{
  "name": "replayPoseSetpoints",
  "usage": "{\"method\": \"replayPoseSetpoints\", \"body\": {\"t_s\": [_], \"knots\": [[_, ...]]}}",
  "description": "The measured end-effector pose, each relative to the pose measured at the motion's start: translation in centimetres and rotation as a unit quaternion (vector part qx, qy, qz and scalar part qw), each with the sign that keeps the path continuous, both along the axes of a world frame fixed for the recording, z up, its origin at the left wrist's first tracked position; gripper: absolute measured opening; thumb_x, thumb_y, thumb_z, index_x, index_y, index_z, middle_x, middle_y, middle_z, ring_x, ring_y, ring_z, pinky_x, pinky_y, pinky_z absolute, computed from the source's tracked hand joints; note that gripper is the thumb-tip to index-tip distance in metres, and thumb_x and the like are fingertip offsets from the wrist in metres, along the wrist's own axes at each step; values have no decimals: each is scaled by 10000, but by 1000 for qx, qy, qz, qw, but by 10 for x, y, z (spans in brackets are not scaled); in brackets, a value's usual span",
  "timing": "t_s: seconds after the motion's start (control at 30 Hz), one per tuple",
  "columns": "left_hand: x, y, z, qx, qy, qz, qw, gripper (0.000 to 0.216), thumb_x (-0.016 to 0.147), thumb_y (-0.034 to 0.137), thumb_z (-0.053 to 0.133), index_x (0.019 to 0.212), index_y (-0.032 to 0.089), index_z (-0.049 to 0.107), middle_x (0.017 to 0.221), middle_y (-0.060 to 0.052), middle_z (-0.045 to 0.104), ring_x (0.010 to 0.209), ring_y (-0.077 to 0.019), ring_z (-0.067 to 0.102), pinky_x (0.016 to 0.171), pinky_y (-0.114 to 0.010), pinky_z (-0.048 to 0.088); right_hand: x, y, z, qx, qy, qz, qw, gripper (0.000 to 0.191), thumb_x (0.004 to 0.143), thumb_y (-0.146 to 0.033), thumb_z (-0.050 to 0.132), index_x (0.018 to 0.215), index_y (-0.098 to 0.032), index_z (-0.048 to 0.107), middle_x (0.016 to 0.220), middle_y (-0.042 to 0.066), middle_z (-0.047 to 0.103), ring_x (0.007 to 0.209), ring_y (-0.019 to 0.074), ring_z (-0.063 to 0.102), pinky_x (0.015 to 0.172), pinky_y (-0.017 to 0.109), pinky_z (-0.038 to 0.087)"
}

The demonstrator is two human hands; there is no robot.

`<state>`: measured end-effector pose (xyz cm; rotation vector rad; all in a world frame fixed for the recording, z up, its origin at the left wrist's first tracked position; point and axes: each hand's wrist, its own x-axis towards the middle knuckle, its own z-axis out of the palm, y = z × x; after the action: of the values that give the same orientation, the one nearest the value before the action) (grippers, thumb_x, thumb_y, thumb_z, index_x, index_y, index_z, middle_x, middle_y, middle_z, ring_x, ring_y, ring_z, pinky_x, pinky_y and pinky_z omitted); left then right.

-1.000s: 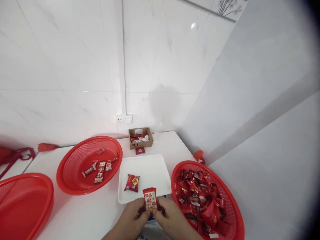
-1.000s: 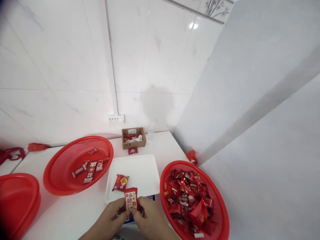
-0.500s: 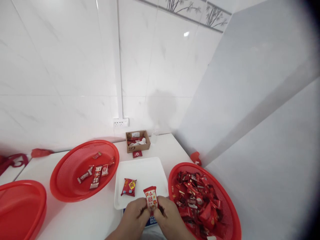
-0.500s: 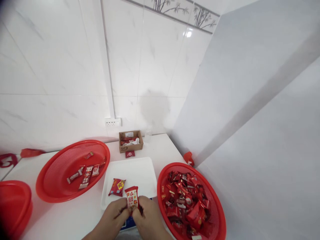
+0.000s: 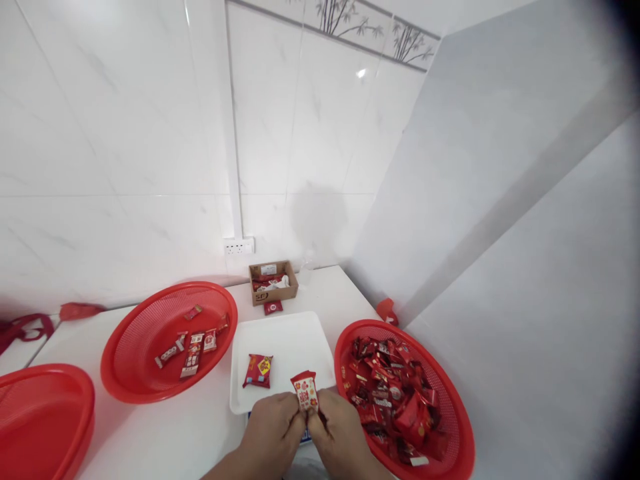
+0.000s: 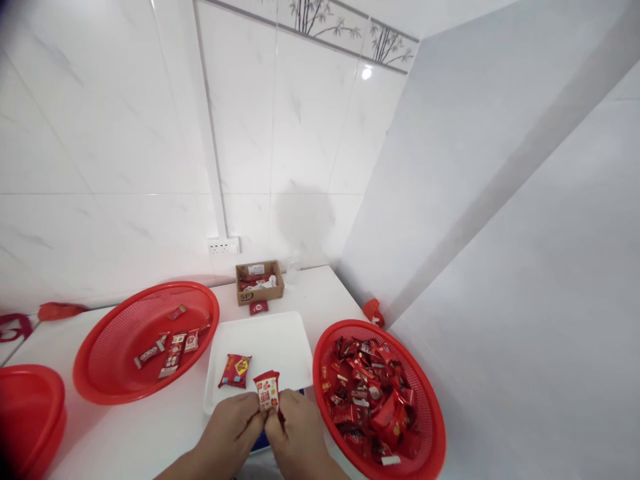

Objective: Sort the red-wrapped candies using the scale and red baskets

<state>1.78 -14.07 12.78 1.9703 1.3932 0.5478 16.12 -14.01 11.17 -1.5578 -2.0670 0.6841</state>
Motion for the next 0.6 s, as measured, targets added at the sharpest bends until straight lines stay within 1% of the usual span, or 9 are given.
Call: {"method": "replayPoseSetpoints", "body": {"t_s": [0.1,0.2,0.33,0.4,0.5,0.6], "knots": [[-1,-2,2,19,21,-9,1000,278,834,226,353,653,178,559,689,-56,635,626,-164,546,568,-257,316,0,-1,1,11,-7,21,1000,235,781,-224,350,638,-166,527,634,38,580,578,132,481,536,235,284],[-1,-5,5,3,1,-16,1000,274,835,223,348,687,170,572,720,-66,643,654,-169,557,589,-253,341,0,-2,3,-9,28,23,999,240,786,-241,351,637,-172,526,633,31,576,580,131,475,537,228,299],[-1,-9,8,-45,-92,-33,994,256,824,215,363,735,167,598,749,-47,647,673,-156,550,609,-233,365,0,-3,8,-62,111,43,991,224,770,-263,376,640,-170,533,642,22,572,598,133,470,549,222,334],[-1,-10,8,-69,-142,-24,987,245,823,240,387,750,160,606,752,-41,644,689,-158,544,622,-232,374,0,-4,13,-92,148,43,984,211,756,-258,391,639,-163,539,640,19,569,601,133,469,550,222,347],[0,-11,8,-114,-223,-4,968,312,839,369,410,777,138,610,761,-47,631,723,-170,536,649,-242,392,0,-6,19,-109,186,41,976,215,761,-263,407,658,-152,559,652,21,575,624,135,482,564,222,366],[2,-10,6,-161,-308,-6,938,428,817,509,429,809,116,598,768,-52,618,748,-175,532,678,-254,407,1,-9,22,-110,184,48,976,247,781,-308,428,676,-148,583,669,28,594,626,132,486,583,224,386]]}}
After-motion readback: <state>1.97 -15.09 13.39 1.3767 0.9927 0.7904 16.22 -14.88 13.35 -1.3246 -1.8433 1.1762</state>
